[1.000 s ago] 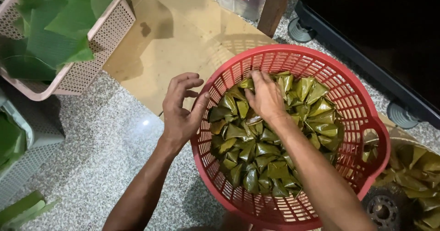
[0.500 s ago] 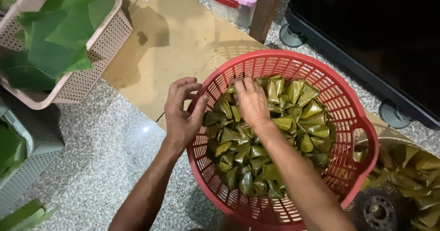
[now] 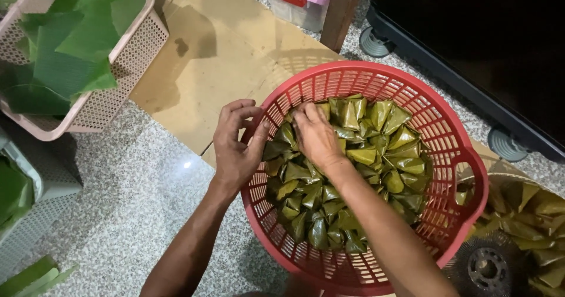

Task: Organizing banana-leaf wrapped food items by transferring them from a red plastic basket to a circular tray.

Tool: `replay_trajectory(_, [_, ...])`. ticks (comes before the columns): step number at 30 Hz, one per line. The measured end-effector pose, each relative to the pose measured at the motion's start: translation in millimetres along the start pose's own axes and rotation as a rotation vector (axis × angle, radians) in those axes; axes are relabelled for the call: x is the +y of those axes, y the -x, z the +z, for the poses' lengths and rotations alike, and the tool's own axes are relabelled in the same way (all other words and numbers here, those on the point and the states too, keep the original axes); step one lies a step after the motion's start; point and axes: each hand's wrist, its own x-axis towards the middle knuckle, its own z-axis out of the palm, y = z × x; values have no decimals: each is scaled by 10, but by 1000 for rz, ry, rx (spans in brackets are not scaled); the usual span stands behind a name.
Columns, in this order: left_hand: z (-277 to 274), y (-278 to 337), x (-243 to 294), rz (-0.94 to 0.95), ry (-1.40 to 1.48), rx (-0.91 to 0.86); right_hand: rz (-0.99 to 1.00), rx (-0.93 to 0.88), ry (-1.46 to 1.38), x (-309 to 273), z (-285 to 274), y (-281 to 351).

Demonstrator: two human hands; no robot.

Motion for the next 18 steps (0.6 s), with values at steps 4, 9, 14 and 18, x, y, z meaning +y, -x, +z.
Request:
replay_trajectory(4, [2,14,5,-10,5,5,34,-98,23,-100,-29,1])
replay_trajectory(9, [5,22,4,-8,2,14,49,-191,14,-95,-177,-35])
replay_trajectory(14, [0,17,1,128,-81,38,118,-90,-370,-68,-458,105])
replay_trajectory(18, [29,23,67,155,-87,34,156,-49,-471,-249,-682,205])
